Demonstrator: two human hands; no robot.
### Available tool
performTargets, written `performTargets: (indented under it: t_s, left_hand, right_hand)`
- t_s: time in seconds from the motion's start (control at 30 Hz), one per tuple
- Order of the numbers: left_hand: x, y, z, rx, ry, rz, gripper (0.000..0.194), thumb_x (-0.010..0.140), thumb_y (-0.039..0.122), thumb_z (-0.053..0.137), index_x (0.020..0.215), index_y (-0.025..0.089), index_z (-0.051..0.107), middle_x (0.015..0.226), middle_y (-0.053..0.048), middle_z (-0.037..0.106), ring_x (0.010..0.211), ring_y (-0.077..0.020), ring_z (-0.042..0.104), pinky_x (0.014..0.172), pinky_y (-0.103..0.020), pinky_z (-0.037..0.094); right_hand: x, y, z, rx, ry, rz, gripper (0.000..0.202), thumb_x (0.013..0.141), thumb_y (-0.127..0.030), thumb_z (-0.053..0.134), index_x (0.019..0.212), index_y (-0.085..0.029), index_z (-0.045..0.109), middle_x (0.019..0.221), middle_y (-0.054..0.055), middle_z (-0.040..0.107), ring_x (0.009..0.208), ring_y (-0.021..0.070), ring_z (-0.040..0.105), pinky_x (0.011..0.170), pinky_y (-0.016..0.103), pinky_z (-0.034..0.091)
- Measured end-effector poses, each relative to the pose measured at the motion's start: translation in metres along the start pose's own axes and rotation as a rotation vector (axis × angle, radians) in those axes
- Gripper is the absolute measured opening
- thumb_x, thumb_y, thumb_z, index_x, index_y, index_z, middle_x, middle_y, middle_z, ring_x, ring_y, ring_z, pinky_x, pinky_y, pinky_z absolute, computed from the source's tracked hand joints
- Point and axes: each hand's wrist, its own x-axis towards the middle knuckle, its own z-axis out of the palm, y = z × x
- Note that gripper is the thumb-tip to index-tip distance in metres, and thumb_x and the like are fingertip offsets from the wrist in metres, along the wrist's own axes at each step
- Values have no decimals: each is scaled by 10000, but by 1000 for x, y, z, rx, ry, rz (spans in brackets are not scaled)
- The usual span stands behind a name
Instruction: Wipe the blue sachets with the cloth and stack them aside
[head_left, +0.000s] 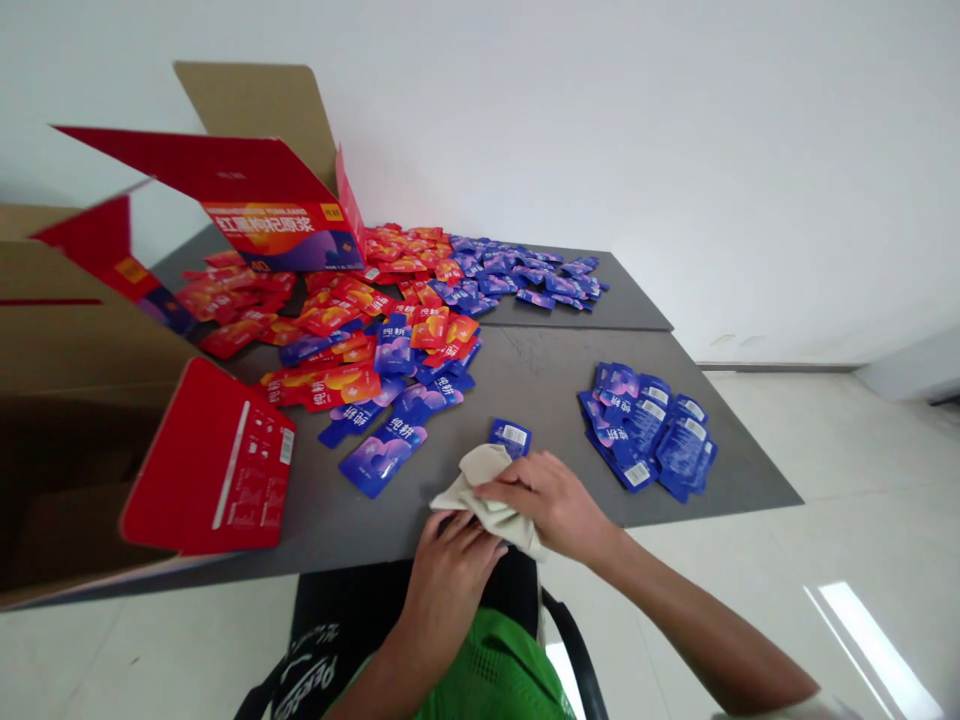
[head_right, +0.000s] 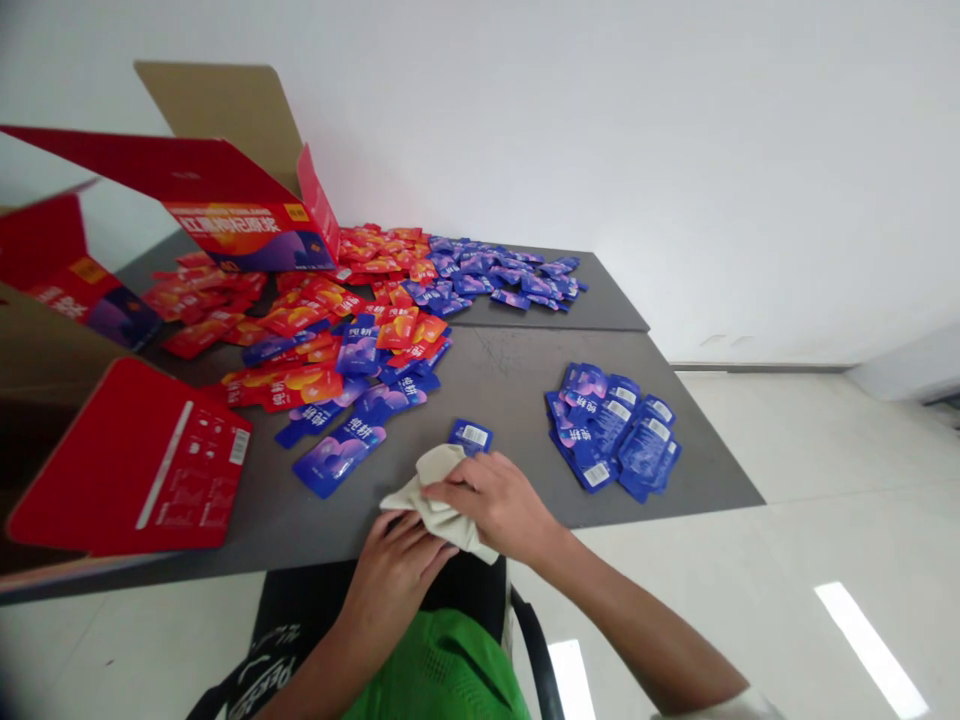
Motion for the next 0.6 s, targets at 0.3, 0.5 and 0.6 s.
performTargets:
  t_s: [0.3, 0.5, 0.6]
  left_hand:
    - [0, -2, 0, 52, 21, 55, 235, 1016, 184, 616, 1220, 245, 714, 1329, -23, 731, 1295, -241, 640, 1008, -435, 462]
    - [0, -1, -1, 59, 26, 77, 244, 997, 176, 644, 1222, 240, 711, 1330, -20, 732, 1285, -243, 646, 998, -435, 462]
    - [1, 1, -3, 41, 22, 48, 191, 1001, 178, 635, 1144, 247, 742, 1207, -12, 784, 1202, -239, 684, 1010, -441, 453]
  right_hand:
    - [41, 90, -10, -160, 162, 199, 333, 929, -193, 665, 1248, -230, 752, 968, 76, 654, 914, 230, 605, 813, 338, 493]
    - [17, 40, -20, -52, 276, 161, 366, 996, -281, 633, 1359, -264, 677, 1015, 81, 647, 941, 231, 616, 789, 343, 489]
    - [-2, 7, -4, -19, 107, 37, 350, 1014, -291, 619, 1361, -285, 666, 1032, 59, 686, 946, 222, 630, 799, 344, 471]
